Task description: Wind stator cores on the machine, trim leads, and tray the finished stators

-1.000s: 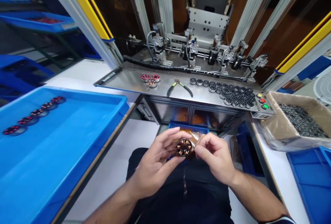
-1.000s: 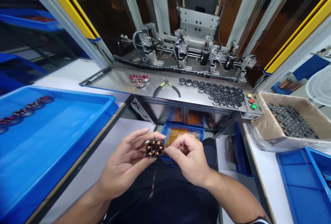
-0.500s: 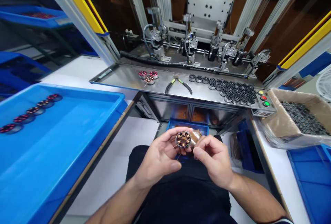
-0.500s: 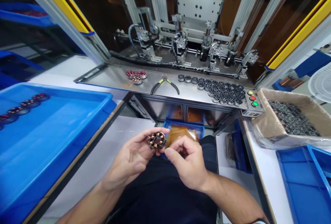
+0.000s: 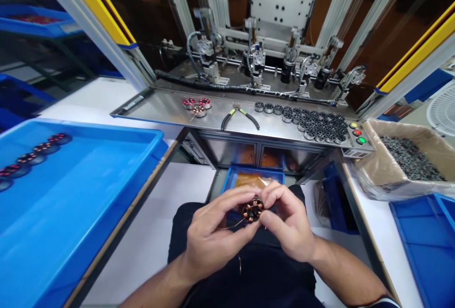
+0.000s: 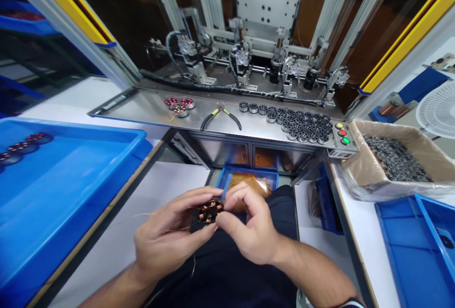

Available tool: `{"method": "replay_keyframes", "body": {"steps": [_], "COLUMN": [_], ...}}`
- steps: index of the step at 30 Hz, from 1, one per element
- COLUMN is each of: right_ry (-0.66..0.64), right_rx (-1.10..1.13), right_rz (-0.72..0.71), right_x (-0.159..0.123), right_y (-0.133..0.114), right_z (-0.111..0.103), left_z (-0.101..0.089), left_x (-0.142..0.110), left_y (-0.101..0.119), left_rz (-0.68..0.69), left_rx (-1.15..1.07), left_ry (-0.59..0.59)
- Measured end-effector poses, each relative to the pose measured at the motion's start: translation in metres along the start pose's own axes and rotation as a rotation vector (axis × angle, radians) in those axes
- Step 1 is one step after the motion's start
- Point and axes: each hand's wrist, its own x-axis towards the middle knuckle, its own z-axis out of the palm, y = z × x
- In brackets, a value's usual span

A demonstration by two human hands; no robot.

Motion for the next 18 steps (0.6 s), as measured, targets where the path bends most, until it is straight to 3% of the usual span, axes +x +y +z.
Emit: {"method": "replay_keyframes", "body": {"steps": [4, 7, 13, 16, 18], "right_ry": [0.134, 0.176, 0.132, 0.105, 0.166], "right_rx": [0.141, 0.075, -0.454, -0.568, -0.508], "right_rz": [0.091, 0.101, -0.330, -0.391, -0.327], "right_x": [-0.003, -0.006, -0.004, 0.000, 0.002], "right_y": [0.011, 0.018, 0.003, -0.007, -0.010], "right_z": [0.006, 0.005, -0.006, -0.005, -0.003], "left_z": [0.000, 0.000, -0.003, -0.002, -0.001], "left_x": [0.001, 0.000, -0.001, 0.000, 0.001], "left_y": [0.003, 0.004, 0.001, 0.002, 0.004], "left_rz": [-0.054, -0.098, -0.058, -0.043, -0.057], "left_rx": [-0.006, -0.016, 0.098, 0.105, 0.086], "left_ry": [0.027, 0.040, -0.015, -0.037, -0.022]}}
